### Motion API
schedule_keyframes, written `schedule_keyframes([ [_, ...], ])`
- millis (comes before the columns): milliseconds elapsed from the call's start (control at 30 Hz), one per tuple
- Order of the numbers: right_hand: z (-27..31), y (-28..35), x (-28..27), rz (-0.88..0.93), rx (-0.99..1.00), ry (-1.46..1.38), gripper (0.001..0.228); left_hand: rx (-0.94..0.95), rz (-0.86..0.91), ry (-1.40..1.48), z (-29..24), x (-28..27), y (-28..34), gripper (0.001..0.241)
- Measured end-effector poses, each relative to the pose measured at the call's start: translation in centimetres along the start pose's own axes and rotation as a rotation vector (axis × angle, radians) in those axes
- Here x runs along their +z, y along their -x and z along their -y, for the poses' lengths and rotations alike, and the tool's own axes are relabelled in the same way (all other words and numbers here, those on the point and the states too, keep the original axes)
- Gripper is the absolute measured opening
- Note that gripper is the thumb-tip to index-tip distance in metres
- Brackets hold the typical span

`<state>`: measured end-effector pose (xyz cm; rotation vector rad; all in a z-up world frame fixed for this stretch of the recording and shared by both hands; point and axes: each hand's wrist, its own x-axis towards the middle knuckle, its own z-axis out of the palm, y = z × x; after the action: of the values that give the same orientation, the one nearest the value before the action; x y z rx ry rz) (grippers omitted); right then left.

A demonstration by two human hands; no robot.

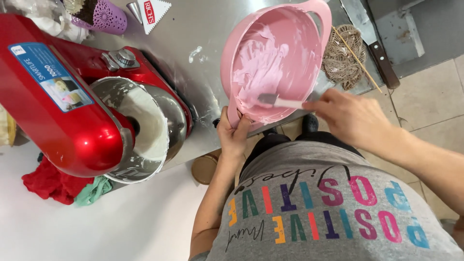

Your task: Mixing purple food coloring into pink frosting in a bowl.

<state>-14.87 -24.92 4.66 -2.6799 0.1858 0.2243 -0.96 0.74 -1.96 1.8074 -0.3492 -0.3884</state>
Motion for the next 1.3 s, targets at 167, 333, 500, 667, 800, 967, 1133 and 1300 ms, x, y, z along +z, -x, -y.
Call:
schedule_keyframes([
  [167, -1.7, 0.2, 0.5, 0.023, 0.201, 0.279, 0.039, 0.055, 0.018, 0.042, 0.6, -0.1, 0.1, 0.022],
  [333, -1.2, -0.2, -0.7, 0.060, 0.129, 0.223, 0.032, 0.074, 0.027, 0.128, 0.5, -0.2, -0.2, 0.020],
  [500, -2.1, -0.5, -0.9, 0.037, 0.148, 0.298, 0.042, 0.070, 0.001, 0.093, 0.6, -0.3, -0.6, 0.020],
  [667, -1.7, -0.5, -1.8, 0.272, 0.188, 0.209, 0.034, 0.089, 0.022, 0.095, 0.6, -0.1, -0.5, 0.019],
  [800, -3.3, 0.0, -2.1, -0.005, 0.191, 0.390, 0.044, 0.056, 0.027, 0.095, 0.4, -0.4, -0.3, 0.018],
  [967, -2.4, -0.6, -3.1, -0.074, 0.222, 0.193, 0.037, -0.002, 0.017, 0.151, -0.3, -0.6, -1.1, 0.016],
  [1133, -0.9, -2.9, -4.8, 0.068, 0.464, -0.303, 0.033, -0.131, -0.086, 0.290, -0.3, -1.5, -3.3, 0.043],
  [1300, 0.4, -5.2, -7.7, 0.118, 0.515, -0.637, 0.026, -0.121, -0.105, 0.226, 0.2, -2.1, -5.2, 0.048],
])
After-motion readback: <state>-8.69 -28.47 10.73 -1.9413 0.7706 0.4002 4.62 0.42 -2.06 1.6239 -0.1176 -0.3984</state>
